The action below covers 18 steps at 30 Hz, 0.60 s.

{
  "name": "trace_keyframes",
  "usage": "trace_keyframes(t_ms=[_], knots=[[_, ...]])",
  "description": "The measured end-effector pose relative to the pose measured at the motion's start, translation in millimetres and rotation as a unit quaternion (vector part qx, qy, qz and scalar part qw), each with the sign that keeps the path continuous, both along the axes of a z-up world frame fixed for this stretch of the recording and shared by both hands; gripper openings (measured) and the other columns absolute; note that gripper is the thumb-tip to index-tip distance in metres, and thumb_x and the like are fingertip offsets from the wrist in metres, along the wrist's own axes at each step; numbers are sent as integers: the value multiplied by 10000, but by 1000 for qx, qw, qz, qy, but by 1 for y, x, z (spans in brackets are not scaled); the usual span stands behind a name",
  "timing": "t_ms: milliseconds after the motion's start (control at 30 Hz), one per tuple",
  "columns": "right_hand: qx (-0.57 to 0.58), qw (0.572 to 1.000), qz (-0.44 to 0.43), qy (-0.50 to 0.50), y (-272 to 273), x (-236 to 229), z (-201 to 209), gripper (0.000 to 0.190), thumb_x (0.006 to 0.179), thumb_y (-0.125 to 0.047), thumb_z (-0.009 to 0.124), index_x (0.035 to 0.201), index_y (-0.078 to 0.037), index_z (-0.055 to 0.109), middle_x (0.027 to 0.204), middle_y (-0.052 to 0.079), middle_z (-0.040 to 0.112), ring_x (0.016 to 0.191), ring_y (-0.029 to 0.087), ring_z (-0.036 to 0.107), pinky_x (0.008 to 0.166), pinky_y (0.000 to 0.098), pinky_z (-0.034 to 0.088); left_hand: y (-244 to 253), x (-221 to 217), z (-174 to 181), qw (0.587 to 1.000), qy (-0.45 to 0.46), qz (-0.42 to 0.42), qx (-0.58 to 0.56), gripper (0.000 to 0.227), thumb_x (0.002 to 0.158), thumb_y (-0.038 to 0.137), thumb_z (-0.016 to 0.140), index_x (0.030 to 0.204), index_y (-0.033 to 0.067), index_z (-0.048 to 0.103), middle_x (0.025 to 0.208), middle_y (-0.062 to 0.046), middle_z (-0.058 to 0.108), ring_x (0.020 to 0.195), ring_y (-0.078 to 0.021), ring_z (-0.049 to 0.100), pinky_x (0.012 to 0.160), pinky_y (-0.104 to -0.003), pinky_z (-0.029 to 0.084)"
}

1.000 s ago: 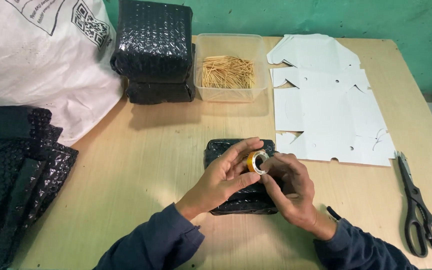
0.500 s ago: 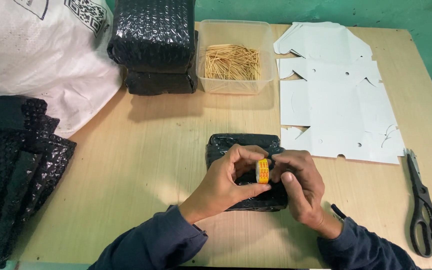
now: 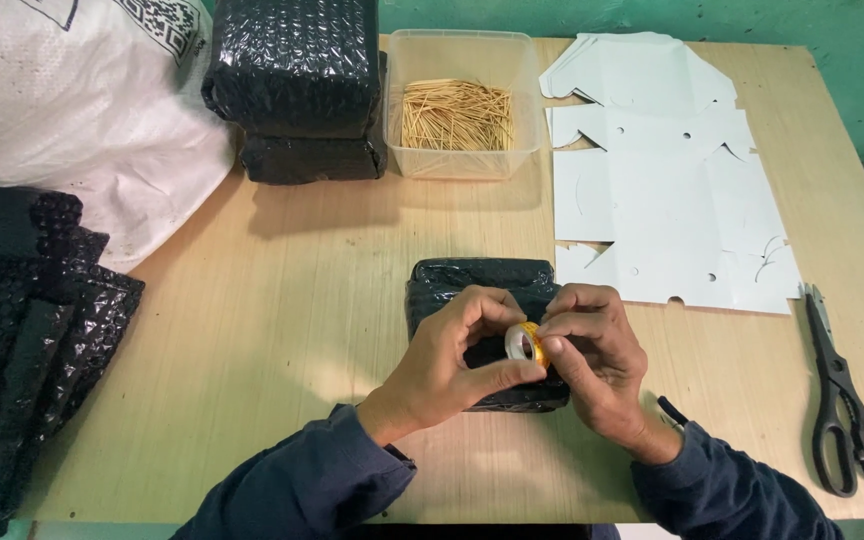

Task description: The person folds a black plastic bag around a rectangular item on a wooden table, tucks the edges, and smooths the surface. The person then applies a strip of yellow tape to seal the package.

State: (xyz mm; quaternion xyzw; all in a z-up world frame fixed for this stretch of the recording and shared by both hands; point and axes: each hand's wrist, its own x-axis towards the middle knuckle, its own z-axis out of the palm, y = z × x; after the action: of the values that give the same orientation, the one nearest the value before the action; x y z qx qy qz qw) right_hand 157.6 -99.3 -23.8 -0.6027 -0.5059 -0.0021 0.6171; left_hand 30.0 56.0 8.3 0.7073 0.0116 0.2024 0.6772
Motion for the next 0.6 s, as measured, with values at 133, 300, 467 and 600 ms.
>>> trace_keyframes(t_ms=[133,300,467,600], knots=[[29,998,12,54,2,4,-8,119,1021,-116,563,1010,-50,661,1086,131,534,922,192,608,853,331,531,-2,2,-1,1000,-3,19,25,245,1008,223,617,1161,40,673,1063,-87,677,874,-162,663,745,-283,556],[59,994,30,83,2,7,-15,147,1039,-110,530,989,-31,643,1105,151,493,917,191,611,849,370,520,-4,4,-16,996,-43,64,51,150,921,137,755,1015,28,714,1005,-113,706,861,-173,714,759,-311,611],[29,995,37,83,4,3,-10,182,1068,-103,446,974,-32,585,1077,154,500,878,195,633,824,378,518,-8,7,-13,994,-48,73,69,126,880,104,738,932,2,686,1029,-141,679,906,-256,749,800,-373,632],[30,994,38,95,3,5,-12,182,1083,-127,429,996,-37,561,1079,153,510,877,186,626,828,375,517,-11,9,-18,992,-52,78,81,151,867,134,775,910,8,703,1032,-125,673,945,-265,755,815,-377,634]])
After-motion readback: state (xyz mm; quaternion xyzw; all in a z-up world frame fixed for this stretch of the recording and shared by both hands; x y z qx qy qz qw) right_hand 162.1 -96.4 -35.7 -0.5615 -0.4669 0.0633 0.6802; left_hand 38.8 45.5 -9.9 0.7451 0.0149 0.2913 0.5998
